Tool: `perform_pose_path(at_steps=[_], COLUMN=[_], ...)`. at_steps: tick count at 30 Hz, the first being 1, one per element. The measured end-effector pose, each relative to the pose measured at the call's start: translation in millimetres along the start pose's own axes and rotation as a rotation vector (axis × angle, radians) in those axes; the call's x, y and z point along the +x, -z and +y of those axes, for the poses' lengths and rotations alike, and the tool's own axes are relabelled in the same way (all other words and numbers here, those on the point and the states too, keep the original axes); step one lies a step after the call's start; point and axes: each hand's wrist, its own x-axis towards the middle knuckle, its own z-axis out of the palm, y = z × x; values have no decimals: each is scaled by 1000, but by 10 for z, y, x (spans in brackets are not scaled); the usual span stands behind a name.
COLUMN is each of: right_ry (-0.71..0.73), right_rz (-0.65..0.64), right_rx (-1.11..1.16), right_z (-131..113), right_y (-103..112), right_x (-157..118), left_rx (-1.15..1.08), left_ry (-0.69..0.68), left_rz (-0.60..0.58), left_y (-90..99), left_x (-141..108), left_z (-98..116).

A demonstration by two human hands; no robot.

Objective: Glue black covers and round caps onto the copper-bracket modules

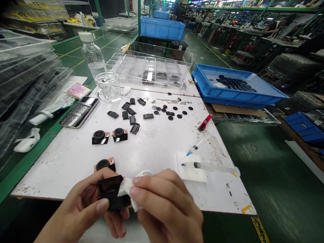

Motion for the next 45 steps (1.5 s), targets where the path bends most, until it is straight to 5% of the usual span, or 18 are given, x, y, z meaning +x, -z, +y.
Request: perform_pose_path(at_steps=[6, 12, 19, 33, 38, 45], right_ry=[29, -133, -9, -22, -34, -112], right_rz=[-198, 70, -101, -53, -158, -107], right_rx=[-109, -145, -151, -268, -145, -29], right_z=[-40, -51, -90, -136, -137, -140], right_y=[16, 94, 10, 105, 0, -30], right_x=[-21, -63, 71, -79, -16, -38], left_rx=[20, 32, 56, 36, 12, 14], left_ry=[-43, -21, -43, 1, -25, -57], left_rz=[110, 173, 160, 166, 138, 204], left_y=[-98, -156, -136, -123, -111, -161], left_x=[-98, -85, -79, -30, -12, -12], left_z=[70, 63, 34, 54, 50, 75])
